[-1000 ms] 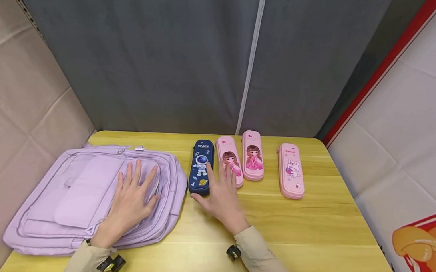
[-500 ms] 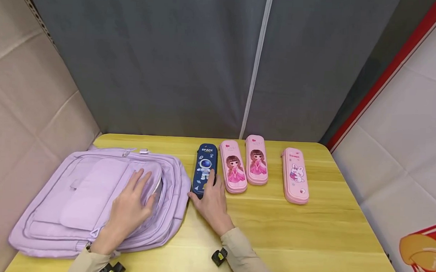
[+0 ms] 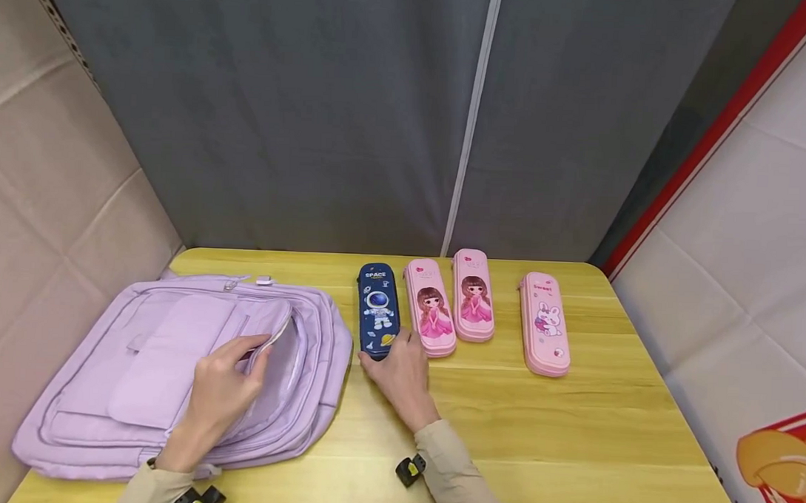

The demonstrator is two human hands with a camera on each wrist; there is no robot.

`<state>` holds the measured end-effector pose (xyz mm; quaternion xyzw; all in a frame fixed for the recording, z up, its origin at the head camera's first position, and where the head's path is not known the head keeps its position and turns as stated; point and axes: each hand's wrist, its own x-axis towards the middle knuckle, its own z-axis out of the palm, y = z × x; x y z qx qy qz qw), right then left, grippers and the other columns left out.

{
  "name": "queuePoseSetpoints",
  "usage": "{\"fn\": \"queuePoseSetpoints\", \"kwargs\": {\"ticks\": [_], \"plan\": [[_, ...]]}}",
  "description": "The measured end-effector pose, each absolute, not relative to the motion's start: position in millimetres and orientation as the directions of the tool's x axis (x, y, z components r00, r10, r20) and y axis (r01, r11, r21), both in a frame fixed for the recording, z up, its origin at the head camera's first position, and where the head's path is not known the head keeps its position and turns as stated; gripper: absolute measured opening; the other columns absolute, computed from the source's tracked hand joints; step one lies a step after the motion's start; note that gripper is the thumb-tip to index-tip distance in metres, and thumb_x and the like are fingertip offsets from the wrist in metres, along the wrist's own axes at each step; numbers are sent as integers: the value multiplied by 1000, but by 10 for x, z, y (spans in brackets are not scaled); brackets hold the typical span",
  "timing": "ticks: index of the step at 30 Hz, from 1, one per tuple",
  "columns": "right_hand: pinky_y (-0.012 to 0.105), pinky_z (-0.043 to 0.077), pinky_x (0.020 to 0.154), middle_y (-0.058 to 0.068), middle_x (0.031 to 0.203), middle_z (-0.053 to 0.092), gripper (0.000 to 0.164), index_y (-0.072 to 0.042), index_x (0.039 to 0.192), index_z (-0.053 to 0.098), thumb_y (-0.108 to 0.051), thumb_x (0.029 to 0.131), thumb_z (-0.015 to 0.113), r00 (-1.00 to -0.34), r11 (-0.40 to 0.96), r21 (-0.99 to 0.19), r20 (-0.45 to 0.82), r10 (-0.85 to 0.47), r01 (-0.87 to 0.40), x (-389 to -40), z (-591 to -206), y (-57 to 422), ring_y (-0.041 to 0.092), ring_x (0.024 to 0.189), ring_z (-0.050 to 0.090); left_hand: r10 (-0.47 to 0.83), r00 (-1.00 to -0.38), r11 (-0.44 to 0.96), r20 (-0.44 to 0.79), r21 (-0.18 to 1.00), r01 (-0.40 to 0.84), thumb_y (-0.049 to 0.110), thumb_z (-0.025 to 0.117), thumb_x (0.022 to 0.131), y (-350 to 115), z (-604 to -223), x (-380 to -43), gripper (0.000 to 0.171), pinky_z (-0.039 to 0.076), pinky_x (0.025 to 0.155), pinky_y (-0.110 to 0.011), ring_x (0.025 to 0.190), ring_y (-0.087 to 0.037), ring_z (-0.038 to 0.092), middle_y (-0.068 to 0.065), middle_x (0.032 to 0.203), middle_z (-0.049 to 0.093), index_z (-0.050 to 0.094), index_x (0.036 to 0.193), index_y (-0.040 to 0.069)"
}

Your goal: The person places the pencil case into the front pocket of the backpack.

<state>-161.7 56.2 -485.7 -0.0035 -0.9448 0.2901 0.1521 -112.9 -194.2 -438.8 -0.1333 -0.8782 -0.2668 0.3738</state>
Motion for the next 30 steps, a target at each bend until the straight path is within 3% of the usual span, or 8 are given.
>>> {"fn": "queuePoseSetpoints", "kwargs": {"ticks": [10,15,20,27,30], "plan": [[27,48,53,8,78,61,60,0,95,61,-47,60,75,-923,808,-567,375,82,-158,-1626,-4792,657,19,64,55,-83,-582,794,809,407,452,5,69,71,-2008,-4325,-1148,16,54,55,-29,58,-20,67,-7,76,72,74,86,6],[24,47,52,5,77,63,54,-3,93,62,-45,62,75,-926,771,-608,371,67,-188,-1640,-4744,712,15,62,54,-157,-579,774,800,464,431,5,70,72,-2065,-4285,-1155,15,51,62,-8,57,-20,66,-7,77,72,74,86,8],[25,50,56,5,81,66,56,-4,97,63,-47,63,76,-935,741,-648,346,83,-174,-1645,-4702,759,14,66,57,-202,-587,768,784,499,401,6,71,72,-2120,-4255,-1157,14,50,65,-3,56,-18,65,-8,76,72,74,85,8],[25,52,61,7,88,67,66,-5,106,63,-51,62,77,-948,715,-682,307,85,-157,-1612,-4588,783,16,73,60,-280,-576,732,768,559,389,7,73,73,-2207,-4181,-1160,12,49,65,-1,64,8,61,-10,75,71,75,86,8],[25,52,63,7,90,67,68,-5,107,63,-52,61,77,-949,706,-684,311,58,-181,-1573,-4521,779,16,75,60,-300,-563,711,770,574,406,5,74,73,-2224,-4162,-1161,13,50,63,-2,67,13,59,-12,75,71,74,86,6]]}}
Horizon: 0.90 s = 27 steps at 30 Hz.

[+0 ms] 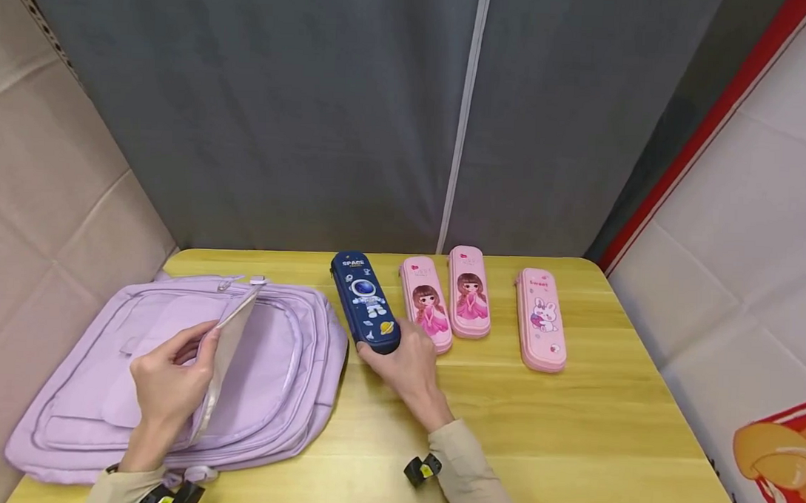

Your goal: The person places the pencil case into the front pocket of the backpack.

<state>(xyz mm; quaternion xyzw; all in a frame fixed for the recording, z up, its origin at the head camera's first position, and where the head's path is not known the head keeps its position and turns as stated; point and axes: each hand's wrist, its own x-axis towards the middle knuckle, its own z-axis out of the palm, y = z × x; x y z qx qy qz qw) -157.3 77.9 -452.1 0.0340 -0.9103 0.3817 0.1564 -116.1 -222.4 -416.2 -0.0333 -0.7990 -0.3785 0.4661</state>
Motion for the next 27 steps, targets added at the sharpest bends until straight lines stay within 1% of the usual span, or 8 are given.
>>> {"fn": "queuePoseSetpoints", "kwargs": {"ticks": [5,8,11,15,19,23,27], "plan": [[27,53,66,4,93,68,67,-7,107,64,-53,61,77,-938,675,-689,347,-11,-263,-1492,-4417,727,13,79,60,-313,-532,701,787,569,430,-1,74,71,-2246,-4165,-1160,14,50,62,-2,67,13,59,-16,74,70,74,84,2],[29,56,66,4,98,67,68,-7,109,63,-54,61,77,-927,627,-704,367,-81,-334,-1444,-4390,677,12,82,60,-334,-520,691,786,580,431,-3,73,71,-2255,-4173,-1159,13,49,61,-1,68,15,58,-18,73,69,73,84,0],[28,59,64,3,100,66,69,-9,111,62,-55,62,76,-915,580,-715,369,-160,-390,-1396,-4394,623,10,84,60,-347,-508,684,788,583,437,-3,72,71,-2263,-4154,-1146,13,49,61,-1,68,15,59,-18,73,70,73,84,1],[24,58,64,1,99,65,72,-10,113,61,-60,63,73,-903,580,-693,353,-246,-429,-1346,-4418,566,7,83,59,-321,-493,690,809,556,463,1,72,73,-2267,-4112,-1121,14,50,63,-2,68,10,62,-16,75,70,74,86,3],[22,58,65,2,104,64,74,-11,116,60,-61,62,72,-886,550,-698,311,-345,-459,-1331,-4433,530,8,85,60,-296,-488,697,821,535,478,4,72,74,-2277,-4083,-1113,14,51,65,-4,69,4,65,-16,77,71,74,88,5],[20,58,65,1,108,64,74,-12,118,58,-59,62,73,-858,525,-698,272,-435,-487,-1339,-4439,512,8,87,61,-303,-482,697,822,536,476,5,71,75,-2292,-4050,-1101,15,51,65,-4,70,6,64,-16,77,71,74,90,6],[21,57,69,-1,109,64,73,-15,117,58,-59,62,73,-831,526,-668,275,-483,-527,-1355,-4441,505,6,89,60,-309,-478,692,823,539,481,4,71,75,-2299,-4003,-1082,14,51,64,-4,71,7,64,-17,77,70,74,89,4]]}}
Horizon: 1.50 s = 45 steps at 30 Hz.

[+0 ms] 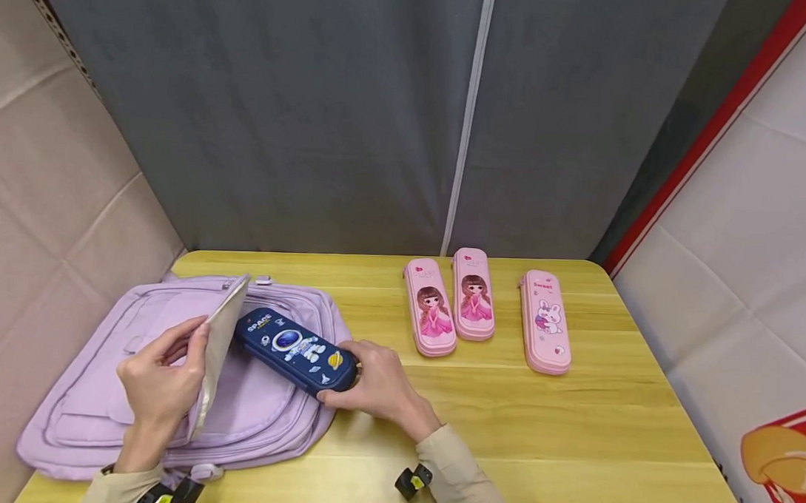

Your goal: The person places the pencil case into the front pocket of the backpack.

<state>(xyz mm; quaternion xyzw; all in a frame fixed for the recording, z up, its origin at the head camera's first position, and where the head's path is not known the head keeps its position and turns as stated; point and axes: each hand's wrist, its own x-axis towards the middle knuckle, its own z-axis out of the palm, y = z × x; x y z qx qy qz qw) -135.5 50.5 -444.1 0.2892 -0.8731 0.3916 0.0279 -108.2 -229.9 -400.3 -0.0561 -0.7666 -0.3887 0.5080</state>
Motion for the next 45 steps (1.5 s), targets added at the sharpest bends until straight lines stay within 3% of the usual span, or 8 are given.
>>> {"fn": "queuePoseSetpoints", "kwargs": {"ticks": [7,14,22,30,36,45], "plan": [[23,55,81,-7,109,63,71,-17,121,55,-51,63,77,-746,433,-684,251,-617,-588,-1362,-4423,413,4,92,60,-328,-501,659,801,574,486,1,72,74,-2324,-3910,-1079,14,51,62,-4,71,9,63,-19,77,70,74,88,3],[18,47,94,-7,114,60,72,-15,125,53,-47,65,77,-650,374,-629,285,-704,-682,-1378,-4442,235,2,101,54,-348,-518,632,782,603,487,-2,72,73,-2312,-3903,-1097,13,52,60,-6,71,7,64,-21,76,69,73,86,1],[18,43,98,-6,116,59,72,-17,126,52,-48,66,74,-607,389,-557,279,-744,-734,-1418,-4428,-5,4,106,52,-352,-519,626,779,608,488,-3,71,73,-2292,-3917,-1099,13,53,60,-7,69,5,65,-21,76,69,73,86,0],[15,45,91,-4,113,52,69,-18,125,53,-46,66,77,-618,376,-605,256,-743,-702,-1452,-4462,-202,4,101,48,-362,-527,617,769,621,483,0,72,74,-2277,-3929,-1098,13,53,61,-9,68,-2,68,-19,77,70,73,87,2],[14,44,91,-3,112,54,73,-14,127,51,-45,67,77,-632,414,-579,240,-737,-702,-1427,-4519,-378,4,99,50,-359,-529,619,769,620,482,3,72,75,-2264,-3921,-1089,14,54,61,-9,69,-2,68,-17,78,70,74,89,4],[17,43,99,6,123,58,82,-4,129,47,-42,65,80,-669,467,-553,242,-702,-690,-1378,-4503,-595,10,109,56,-365,-533,616,763,628,476,4,72,76,-2285,-3935,-1083,14,54,62,-9,70,-5,68,-18,80,70,73,89,4]]}}
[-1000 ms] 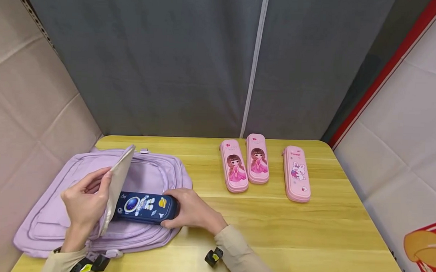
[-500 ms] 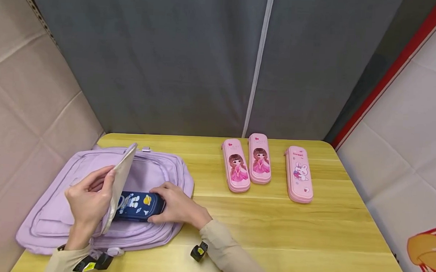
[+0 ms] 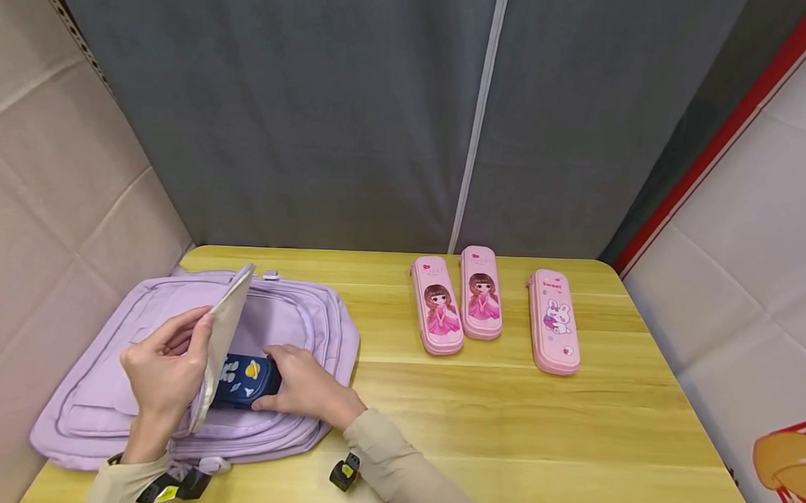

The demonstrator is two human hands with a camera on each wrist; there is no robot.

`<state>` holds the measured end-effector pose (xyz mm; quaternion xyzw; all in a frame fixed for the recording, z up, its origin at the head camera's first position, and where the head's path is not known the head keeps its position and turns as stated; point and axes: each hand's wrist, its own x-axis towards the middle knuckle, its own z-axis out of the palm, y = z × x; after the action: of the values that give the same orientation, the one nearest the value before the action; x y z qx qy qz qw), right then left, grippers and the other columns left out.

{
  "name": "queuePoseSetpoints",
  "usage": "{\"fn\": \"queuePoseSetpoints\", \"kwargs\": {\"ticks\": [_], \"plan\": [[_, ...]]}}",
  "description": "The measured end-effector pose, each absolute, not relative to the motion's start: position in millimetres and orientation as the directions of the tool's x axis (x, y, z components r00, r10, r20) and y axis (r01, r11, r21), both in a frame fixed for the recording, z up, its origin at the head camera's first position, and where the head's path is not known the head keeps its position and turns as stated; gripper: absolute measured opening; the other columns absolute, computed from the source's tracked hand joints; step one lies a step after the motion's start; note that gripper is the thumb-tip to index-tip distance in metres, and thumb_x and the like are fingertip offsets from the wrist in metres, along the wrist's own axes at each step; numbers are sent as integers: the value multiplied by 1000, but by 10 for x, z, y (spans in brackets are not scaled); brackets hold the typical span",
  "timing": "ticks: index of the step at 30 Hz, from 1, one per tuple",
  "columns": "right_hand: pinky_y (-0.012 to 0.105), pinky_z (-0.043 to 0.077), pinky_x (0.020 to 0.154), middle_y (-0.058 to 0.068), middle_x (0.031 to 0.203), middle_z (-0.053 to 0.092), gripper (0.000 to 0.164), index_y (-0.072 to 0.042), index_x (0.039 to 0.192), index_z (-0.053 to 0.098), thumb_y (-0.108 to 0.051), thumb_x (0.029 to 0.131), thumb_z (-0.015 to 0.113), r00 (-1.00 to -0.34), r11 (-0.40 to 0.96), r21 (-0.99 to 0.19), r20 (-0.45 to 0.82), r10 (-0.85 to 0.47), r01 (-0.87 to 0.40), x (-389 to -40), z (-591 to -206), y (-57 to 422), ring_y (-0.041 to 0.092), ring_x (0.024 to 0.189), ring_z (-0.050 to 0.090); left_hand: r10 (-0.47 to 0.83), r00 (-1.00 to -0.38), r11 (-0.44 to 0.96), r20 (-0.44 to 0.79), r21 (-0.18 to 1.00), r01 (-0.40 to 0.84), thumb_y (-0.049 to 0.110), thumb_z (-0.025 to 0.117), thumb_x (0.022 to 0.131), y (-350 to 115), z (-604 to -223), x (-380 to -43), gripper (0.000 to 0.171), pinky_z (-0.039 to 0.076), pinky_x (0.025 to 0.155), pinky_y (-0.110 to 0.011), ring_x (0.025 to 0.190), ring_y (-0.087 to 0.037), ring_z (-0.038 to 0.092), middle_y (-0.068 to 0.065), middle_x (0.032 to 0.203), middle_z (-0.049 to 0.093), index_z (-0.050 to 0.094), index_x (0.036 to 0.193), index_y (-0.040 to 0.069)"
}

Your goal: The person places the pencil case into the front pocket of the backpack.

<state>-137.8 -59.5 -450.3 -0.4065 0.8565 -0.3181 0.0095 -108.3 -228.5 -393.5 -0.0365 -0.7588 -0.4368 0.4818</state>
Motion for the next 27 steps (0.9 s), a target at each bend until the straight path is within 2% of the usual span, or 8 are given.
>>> {"fn": "queuePoseSetpoints", "kwargs": {"ticks": [4,13,19,27], "plan": [[15,45,96,8,126,56,87,-2,132,43,-44,65,79,-687,481,-560,238,-686,-674,-1368,-4521,-653,10,107,58,-369,-537,622,759,631,464,3,71,76,-2281,-3937,-1079,13,53,62,-9,69,-7,69,-18,79,70,73,89,3],[11,46,92,7,126,57,83,-3,130,45,-43,66,79,-703,483,-582,233,-672,-654,-1352,-4543,-699,9,104,59,-383,-540,627,750,640,445,0,69,77,-2199,-3834,-1011,12,53,63,-8,70,-3,68,-21,80,69,72,89,-2],[8,46,90,8,126,56,76,-4,130,45,-38,71,77,-706,436,-647,233,-669,-626,-1351,-4525,-584,11,104,60,-391,-545,615,742,651,445,3,71,77,-2263,-3931,-1043,14,53,62,-8,70,0,67,-18,81,70,73,90,4],[16,48,91,8,125,56,67,-3,130,45,-40,80,69,-750,429,-658,336,-569,-620,-1462,-4413,-253,17,104,60,-394,-542,617,742,651,442,5,71,77,-2303,-3951,-1047,14,53,62,-8,72,3,66,-20,79,70,74,90,7]]}}
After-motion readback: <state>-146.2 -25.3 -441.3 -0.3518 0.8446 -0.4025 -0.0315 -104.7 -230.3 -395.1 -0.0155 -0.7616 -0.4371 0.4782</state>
